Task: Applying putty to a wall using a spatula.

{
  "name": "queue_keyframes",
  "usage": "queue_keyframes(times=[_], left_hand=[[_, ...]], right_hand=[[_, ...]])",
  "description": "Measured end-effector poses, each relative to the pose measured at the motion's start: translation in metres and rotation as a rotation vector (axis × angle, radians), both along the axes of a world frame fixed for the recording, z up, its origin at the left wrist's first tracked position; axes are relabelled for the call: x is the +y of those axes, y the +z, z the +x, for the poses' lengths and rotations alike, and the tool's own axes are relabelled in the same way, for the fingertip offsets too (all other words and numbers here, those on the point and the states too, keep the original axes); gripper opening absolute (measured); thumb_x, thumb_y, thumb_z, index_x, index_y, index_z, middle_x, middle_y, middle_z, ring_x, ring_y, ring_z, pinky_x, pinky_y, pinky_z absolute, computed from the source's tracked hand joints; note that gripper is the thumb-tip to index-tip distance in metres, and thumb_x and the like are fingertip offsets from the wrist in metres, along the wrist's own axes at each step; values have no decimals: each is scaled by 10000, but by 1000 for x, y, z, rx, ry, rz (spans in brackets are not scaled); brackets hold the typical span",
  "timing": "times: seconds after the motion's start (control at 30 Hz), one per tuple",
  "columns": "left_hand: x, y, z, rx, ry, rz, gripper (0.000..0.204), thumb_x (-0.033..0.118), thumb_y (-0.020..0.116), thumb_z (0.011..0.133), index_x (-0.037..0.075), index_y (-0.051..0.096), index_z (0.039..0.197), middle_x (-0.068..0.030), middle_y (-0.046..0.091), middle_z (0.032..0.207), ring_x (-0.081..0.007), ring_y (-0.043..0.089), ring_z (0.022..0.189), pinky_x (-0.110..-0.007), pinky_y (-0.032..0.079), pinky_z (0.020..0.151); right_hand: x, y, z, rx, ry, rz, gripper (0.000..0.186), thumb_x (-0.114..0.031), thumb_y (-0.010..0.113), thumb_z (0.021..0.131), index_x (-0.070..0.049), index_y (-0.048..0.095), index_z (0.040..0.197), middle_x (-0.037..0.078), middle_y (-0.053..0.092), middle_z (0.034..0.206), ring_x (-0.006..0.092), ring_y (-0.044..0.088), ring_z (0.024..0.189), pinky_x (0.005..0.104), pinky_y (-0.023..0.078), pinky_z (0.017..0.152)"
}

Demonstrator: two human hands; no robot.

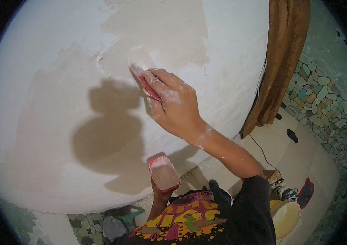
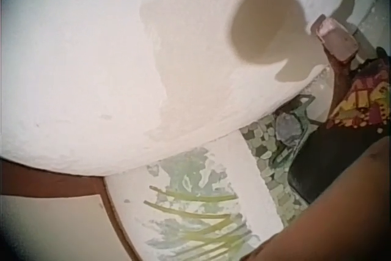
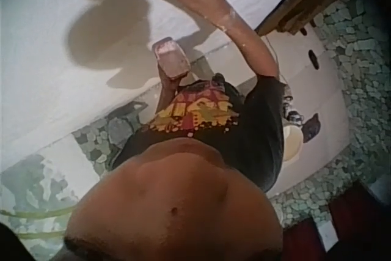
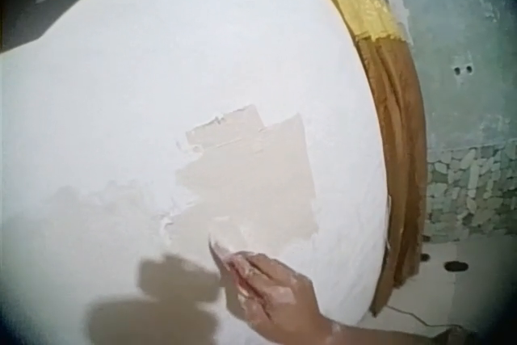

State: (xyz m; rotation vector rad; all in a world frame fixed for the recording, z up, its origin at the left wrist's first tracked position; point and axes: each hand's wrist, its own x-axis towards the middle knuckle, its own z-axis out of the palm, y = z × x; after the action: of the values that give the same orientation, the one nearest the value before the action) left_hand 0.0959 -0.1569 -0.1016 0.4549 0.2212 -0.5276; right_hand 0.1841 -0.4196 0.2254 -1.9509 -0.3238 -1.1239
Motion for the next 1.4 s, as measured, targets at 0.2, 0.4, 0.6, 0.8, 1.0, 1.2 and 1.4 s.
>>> queue_keyframes(times=[0.2, 0.4, 0.6, 0.8, 1.0, 1.2, 1.4], left_hand=[[3, -3, 12, 73, 14, -60, 620, 567, 457, 1056, 156, 480, 1519, -118, 616, 1422, -363, 633, 1263, -640, 536, 1024], [4, 2, 9, 67, -59, -80, 623, 562, 448, 1060, 158, 470, 1533, -114, 604, 1443, -355, 606, 1307, -605, 495, 1098], [7, 9, 5, 47, -69, 12, 639, 571, 446, 1060, 152, 455, 1541, -116, 600, 1447, -358, 597, 1319, -605, 485, 1108], [13, 6, 9, 72, -88, -48, 641, 566, 478, 1052, 157, 458, 1545, -114, 592, 1466, -359, 590, 1333, -612, 476, 1114], [19, 5, -5, 67, -13, -79, 627, 549, 484, 1052, 155, 462, 1539, -120, 594, 1455, -357, 599, 1317, -598, 493, 1101], [35, 2, -20, 59, 35, -51, 648, 563, 501, 1043, 161, 448, 1548, -120, 605, 1420, -358, 614, 1281, -602, 505, 1083], [60, -1, -20, 53, 37, -43, 656, 581, 504, 1036, 162, 463, 1540, -112, 600, 1445, -352, 611, 1296, -590, 509, 1083]], right_hand=[[-33, 19, -3, -155, -78, -171, 516, 19, 640, 801, -69, 732, 1301, 150, 717, 1278, 362, 683, 1169, 421, 555, 968], [-55, 2, 44, -381, -351, -680, 520, -230, 758, 821, -148, 709, 1332, 46, 655, 1416, 275, 602, 1325, 457, 473, 1104], [-50, -122, 21, -198, -281, -686, 614, -247, 802, 771, -130, 687, 1363, 90, 647, 1411, 303, 595, 1336, 473, 452, 1136], [-50, -103, 2, -41, -161, 199, 453, -78, 662, 900, -57, 697, 1351, 185, 661, 1301, 333, 652, 1209, 381, 507, 1041], [-57, -38, 32, -188, -274, 343, 474, -18, 605, 918, -44, 674, 1386, 171, 666, 1222, 253, 681, 1080, 338, 542, 948], [79, -41, 20, -132, -253, 60, 405, -19, 692, 856, -23, 719, 1260, 196, 678, 1197, 358, 708, 989, 390, 601, 835], [73, -34, 4, -149, -19, 17, 496, -20, 702, 800, -71, 718, 1293, 196, 682, 1211, 375, 698, 1037, 411, 614, 845]])
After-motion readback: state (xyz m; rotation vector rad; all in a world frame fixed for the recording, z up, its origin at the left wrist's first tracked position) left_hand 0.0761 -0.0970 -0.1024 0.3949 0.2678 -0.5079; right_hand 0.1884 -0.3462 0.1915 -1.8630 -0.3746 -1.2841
